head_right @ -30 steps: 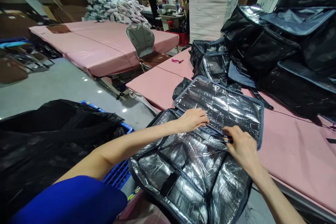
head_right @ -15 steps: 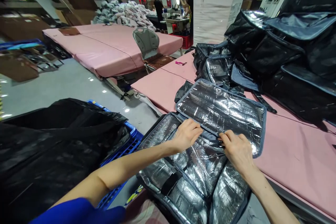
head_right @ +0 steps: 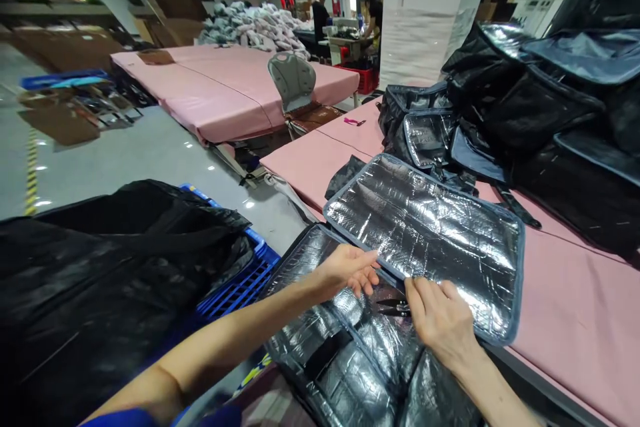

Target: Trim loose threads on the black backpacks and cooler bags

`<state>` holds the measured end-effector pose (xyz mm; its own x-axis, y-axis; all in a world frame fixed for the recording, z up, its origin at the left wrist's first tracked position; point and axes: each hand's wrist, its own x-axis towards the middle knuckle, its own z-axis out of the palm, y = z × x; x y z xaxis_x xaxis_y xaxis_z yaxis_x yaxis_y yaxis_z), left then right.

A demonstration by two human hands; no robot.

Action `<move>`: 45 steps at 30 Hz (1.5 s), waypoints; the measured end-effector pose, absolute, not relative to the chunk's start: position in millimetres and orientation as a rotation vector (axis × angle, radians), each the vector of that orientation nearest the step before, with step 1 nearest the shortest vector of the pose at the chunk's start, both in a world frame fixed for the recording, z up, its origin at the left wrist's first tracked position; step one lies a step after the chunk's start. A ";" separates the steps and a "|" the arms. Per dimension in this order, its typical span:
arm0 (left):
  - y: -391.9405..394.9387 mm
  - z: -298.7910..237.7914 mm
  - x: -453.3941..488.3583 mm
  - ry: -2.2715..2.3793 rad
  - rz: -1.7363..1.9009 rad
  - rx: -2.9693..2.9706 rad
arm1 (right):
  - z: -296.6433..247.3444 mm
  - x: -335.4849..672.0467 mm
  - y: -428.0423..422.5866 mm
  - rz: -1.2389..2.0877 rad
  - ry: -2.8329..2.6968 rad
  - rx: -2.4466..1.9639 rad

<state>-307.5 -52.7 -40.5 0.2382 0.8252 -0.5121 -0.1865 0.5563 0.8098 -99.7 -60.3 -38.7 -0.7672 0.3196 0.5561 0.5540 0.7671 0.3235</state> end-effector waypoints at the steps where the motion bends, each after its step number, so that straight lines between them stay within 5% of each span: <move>1: -51.1 -41.3 -305.1 1.146 0.779 0.666 | -42.0 -99.6 -60.5 -0.668 -2.480 -0.658; 5: -42.9 -56.1 -294.0 1.162 0.873 0.647 | -53.5 -92.4 -54.2 -0.641 -2.483 -0.710; 13: -33.5 -86.5 -284.2 1.115 1.051 0.840 | -35.7 -65.8 -22.5 -0.017 -2.451 -1.295; 33: -33.8 -95.9 -283.8 1.143 1.053 0.866 | -19.2 -82.3 -12.7 -0.373 -2.620 -0.955; 40: -34.6 -98.7 -284.6 1.123 1.064 0.873 | -24.9 -68.6 0.5 0.276 -2.675 -0.940; 45: -32.0 -99.4 -283.5 1.120 1.058 0.889 | -33.8 -72.5 3.7 0.375 -2.605 -1.041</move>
<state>-283.5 -32.0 -99.4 0.0951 0.9615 -0.2578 -0.2022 0.2722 0.9407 -72.5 3.7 -33.8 -0.6878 0.7013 0.1873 0.6199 0.7018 -0.3510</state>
